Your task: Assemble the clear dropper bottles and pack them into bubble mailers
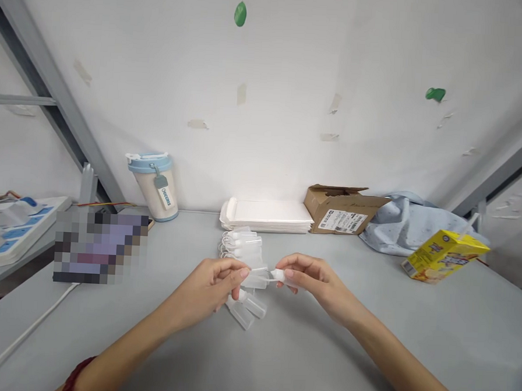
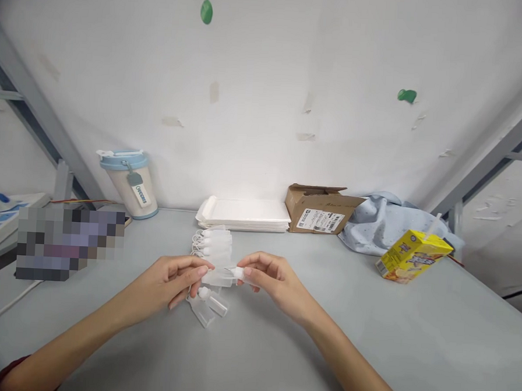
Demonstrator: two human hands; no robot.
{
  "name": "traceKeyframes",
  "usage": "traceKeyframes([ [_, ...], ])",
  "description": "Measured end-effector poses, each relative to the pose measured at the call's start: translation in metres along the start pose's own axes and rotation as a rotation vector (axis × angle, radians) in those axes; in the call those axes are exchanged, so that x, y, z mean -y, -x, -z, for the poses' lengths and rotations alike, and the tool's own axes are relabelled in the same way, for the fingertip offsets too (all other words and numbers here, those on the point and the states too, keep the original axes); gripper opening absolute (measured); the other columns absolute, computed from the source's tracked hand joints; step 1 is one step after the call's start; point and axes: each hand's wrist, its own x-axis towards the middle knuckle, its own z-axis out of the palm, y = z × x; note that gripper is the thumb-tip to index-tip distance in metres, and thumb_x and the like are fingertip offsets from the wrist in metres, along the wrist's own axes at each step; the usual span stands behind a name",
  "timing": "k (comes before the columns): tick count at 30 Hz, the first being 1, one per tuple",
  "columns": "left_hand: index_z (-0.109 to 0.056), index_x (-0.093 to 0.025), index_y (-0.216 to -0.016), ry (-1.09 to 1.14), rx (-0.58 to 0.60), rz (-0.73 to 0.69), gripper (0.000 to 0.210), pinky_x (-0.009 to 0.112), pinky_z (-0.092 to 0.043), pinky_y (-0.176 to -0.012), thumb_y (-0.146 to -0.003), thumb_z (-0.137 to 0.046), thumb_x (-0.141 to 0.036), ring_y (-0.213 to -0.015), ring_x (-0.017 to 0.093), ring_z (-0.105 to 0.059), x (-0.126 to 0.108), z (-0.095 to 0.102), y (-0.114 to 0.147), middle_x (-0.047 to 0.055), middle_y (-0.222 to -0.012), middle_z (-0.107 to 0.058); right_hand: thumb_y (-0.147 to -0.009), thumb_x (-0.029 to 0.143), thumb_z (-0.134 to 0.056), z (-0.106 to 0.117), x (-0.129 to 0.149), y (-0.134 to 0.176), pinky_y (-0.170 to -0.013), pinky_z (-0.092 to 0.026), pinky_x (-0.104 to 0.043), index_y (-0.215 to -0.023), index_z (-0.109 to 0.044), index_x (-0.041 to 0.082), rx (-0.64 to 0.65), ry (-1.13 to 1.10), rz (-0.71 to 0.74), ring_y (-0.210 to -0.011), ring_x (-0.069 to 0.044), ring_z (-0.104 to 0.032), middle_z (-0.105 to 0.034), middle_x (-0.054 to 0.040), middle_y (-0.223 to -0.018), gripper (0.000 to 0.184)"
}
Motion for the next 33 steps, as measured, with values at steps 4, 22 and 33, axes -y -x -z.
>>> traceKeyframes([
  [4,-0.06,-0.015,-0.083,-0.01,0.053,0.001,0.038,0.021,-0.031,-0.046,-0.084,-0.041,-0.049,-0.043,0.006,-0.038,-0.001,-0.002,0.001,-0.002,-0.066,-0.056,-0.083,0.038,-0.055,-0.001,0.0,-0.001,-0.065,-0.04,-0.026,-0.092,-0.061,0.018,0.012,-0.042,0.0,-0.068,-0.011,-0.048,-0.062,-0.0019,-0.078,0.023],
  [22,-0.063,-0.017,-0.088,-0.021,0.112,-0.055,0.033,0.02,-0.028,-0.046,-0.085,-0.044,-0.043,-0.049,0.007,-0.038,-0.004,-0.007,0.007,-0.002,-0.068,-0.052,-0.081,0.037,-0.058,-0.01,-0.003,0.0,-0.063,-0.038,-0.023,-0.09,-0.063,0.02,0.043,-0.039,0.016,-0.069,-0.009,-0.047,-0.058,0.0001,-0.084,0.02],
  [33,-0.064,-0.016,-0.086,-0.039,0.13,-0.074,0.032,0.02,-0.03,-0.047,-0.085,-0.044,-0.042,-0.051,0.007,-0.038,-0.002,-0.006,0.006,-0.003,-0.065,-0.049,-0.082,0.036,-0.057,-0.01,-0.002,-0.001,-0.063,-0.039,-0.023,-0.092,-0.063,0.02,0.052,0.01,-0.002,-0.065,-0.008,-0.044,-0.056,0.0002,-0.085,0.02],
])
